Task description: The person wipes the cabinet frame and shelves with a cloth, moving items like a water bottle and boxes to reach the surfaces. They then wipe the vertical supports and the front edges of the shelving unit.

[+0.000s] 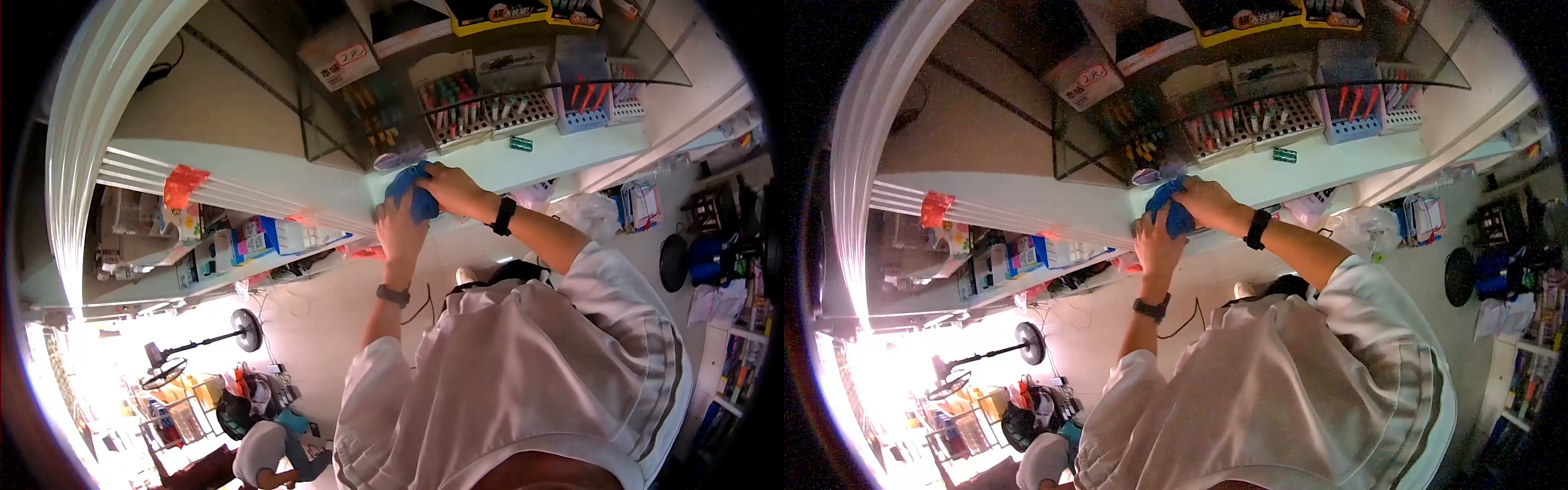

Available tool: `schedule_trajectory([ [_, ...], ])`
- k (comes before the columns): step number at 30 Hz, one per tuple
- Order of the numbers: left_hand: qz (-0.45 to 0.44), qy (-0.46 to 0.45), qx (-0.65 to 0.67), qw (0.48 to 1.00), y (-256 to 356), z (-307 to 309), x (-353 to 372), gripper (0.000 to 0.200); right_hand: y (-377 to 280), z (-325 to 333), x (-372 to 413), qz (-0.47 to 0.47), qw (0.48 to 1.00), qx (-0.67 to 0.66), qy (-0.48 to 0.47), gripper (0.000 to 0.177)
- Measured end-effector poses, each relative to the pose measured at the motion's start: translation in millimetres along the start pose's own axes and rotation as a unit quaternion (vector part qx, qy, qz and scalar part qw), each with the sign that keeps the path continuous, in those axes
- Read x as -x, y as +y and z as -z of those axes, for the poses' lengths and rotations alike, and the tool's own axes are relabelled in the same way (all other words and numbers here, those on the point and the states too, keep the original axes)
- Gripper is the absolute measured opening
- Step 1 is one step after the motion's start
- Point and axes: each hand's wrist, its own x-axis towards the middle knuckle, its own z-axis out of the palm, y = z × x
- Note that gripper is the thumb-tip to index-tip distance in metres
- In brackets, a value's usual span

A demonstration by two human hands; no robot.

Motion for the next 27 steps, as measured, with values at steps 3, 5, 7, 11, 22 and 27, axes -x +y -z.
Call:
schedule_trajectory([
  [3,0.009,-0.006,-0.022,1.000,8,-6,-3,0.065,2,-3,10,-0.013,1.000,0.000,0.025,0.047],
  [5,-0.017,-0.026,-0.029,0.999,15,-8,-9,0.065,4,2,23,-0.042,0.999,-0.005,0.019,0.047],
  [7,-0.052,-0.028,-0.032,0.998,22,-14,-16,0.064,7,7,36,-0.074,0.997,0.000,0.025,0.047],
  [11,-0.114,-0.021,0.004,0.993,55,-32,-26,0.060,24,12,72,-0.138,0.988,0.036,0.056,0.052],
  [22,-0.173,-0.064,0.150,0.971,55,-46,-19,0.066,28,7,107,-0.221,0.968,0.006,0.117,0.049],
  [27,-0.104,0.025,0.165,0.980,19,-36,16,0.067,-5,-18,85,-0.181,0.964,-0.107,0.161,0.056],
])
